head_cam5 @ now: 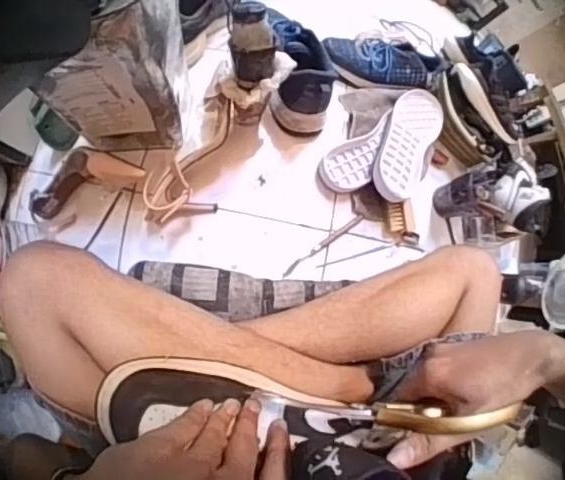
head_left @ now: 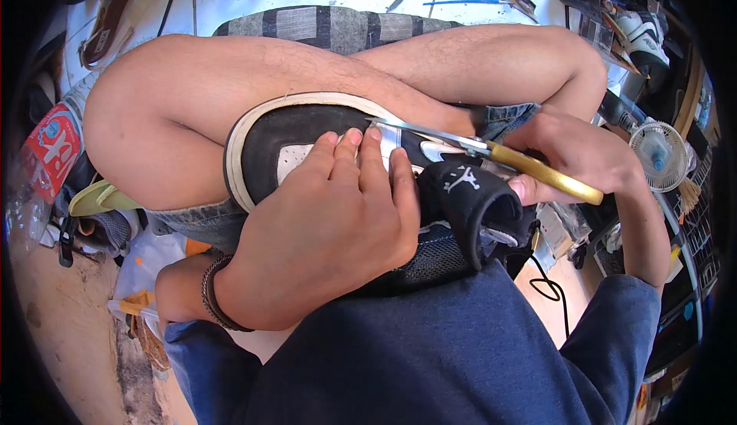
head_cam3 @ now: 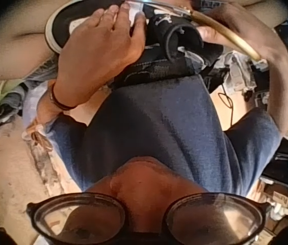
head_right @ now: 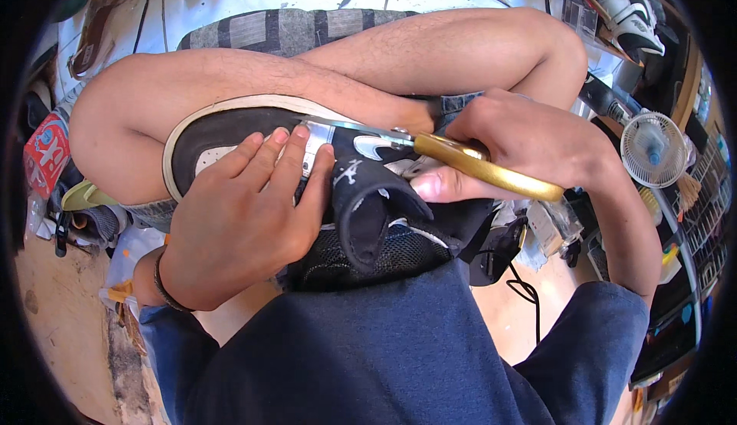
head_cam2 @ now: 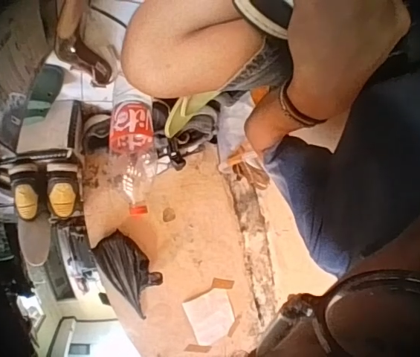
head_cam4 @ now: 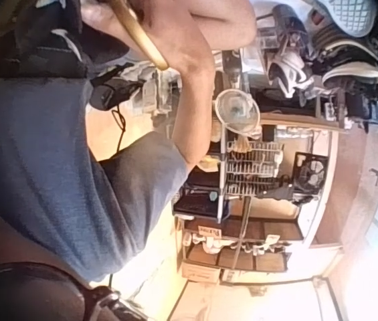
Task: Using scissors to cut and deconstruct a black and white sneaker.
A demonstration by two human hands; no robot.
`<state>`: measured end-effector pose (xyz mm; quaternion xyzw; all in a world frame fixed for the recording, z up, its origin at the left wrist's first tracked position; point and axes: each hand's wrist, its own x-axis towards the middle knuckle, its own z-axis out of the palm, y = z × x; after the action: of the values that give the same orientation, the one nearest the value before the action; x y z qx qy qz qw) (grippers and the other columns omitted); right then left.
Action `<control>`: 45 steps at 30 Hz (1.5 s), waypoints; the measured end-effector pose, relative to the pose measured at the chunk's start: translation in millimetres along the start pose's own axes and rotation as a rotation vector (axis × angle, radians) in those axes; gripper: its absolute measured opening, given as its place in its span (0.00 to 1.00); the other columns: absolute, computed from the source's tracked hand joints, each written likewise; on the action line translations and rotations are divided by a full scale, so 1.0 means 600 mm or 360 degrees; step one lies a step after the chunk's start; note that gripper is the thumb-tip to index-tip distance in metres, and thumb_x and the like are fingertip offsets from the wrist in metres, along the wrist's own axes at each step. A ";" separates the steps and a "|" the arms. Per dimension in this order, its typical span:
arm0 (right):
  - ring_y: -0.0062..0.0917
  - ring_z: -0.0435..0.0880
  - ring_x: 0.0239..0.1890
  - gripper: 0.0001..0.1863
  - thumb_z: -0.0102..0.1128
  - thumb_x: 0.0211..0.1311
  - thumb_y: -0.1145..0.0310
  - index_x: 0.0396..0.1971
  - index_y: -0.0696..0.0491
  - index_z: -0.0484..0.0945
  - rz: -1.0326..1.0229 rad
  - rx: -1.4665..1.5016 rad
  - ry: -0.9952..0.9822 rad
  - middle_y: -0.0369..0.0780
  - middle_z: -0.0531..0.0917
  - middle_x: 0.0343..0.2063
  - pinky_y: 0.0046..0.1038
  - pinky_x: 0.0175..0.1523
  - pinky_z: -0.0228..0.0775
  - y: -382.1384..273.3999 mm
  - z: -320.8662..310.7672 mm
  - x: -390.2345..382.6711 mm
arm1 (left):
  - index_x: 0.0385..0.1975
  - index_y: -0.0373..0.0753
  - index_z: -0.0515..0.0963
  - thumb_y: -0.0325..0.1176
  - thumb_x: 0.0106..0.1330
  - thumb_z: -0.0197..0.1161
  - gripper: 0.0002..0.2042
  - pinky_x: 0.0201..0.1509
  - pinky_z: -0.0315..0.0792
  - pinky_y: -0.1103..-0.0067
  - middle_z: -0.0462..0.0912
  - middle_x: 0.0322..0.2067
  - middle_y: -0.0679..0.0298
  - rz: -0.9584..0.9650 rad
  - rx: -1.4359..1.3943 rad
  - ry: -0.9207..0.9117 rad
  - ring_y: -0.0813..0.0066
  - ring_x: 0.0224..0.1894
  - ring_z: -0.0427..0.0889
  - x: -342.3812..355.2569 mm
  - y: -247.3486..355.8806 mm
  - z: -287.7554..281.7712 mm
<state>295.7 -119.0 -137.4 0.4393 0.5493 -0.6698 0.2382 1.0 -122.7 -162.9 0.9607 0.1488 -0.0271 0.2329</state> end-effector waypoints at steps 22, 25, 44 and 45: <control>0.26 0.76 0.15 0.47 0.48 0.63 0.23 0.15 0.59 0.79 0.0482 0.0144 -0.0119 0.38 0.71 0.09 0.31 0.24 0.67 -0.069 -0.003 -0.010 | 0.55 0.27 0.77 0.41 0.61 0.60 0.26 0.57 0.79 0.61 0.81 0.51 0.38 0.0012 -0.0164 -0.0279 0.46 0.51 0.86 0.009 -0.002 -0.025; 0.21 0.75 0.14 0.49 0.46 0.60 0.19 0.09 0.57 0.76 0.0583 0.0139 -0.0160 0.35 0.69 0.08 0.26 0.22 0.67 -0.081 -0.010 -0.011 | 0.55 0.26 0.77 0.41 0.62 0.60 0.26 0.56 0.79 0.60 0.81 0.51 0.38 0.0069 -0.0127 -0.0255 0.45 0.51 0.86 0.007 -0.003 -0.024; 0.23 0.84 0.15 0.48 0.45 0.64 0.22 0.07 0.56 0.74 0.0659 0.0065 -0.0532 0.36 0.75 0.06 0.21 0.22 0.74 -0.124 -0.050 0.005 | 0.48 0.23 0.82 0.34 0.61 0.58 0.21 0.41 0.81 0.56 0.85 0.39 0.32 -0.0156 -0.0077 -0.0500 0.44 0.41 0.88 0.042 0.070 -0.055; 0.23 0.83 0.14 0.48 0.47 0.64 0.23 0.07 0.57 0.75 0.0617 0.0069 -0.0507 0.37 0.75 0.06 0.22 0.21 0.72 -0.119 -0.050 0.006 | 0.48 0.23 0.82 0.34 0.61 0.58 0.21 0.41 0.82 0.56 0.84 0.39 0.31 -0.0206 -0.0107 -0.0489 0.43 0.41 0.88 0.044 0.070 -0.053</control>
<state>246.3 -69.9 -103.3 0.4303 0.3956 -0.6840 0.4364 38.3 -136.7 -119.5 0.9253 0.1739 -0.1838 0.2826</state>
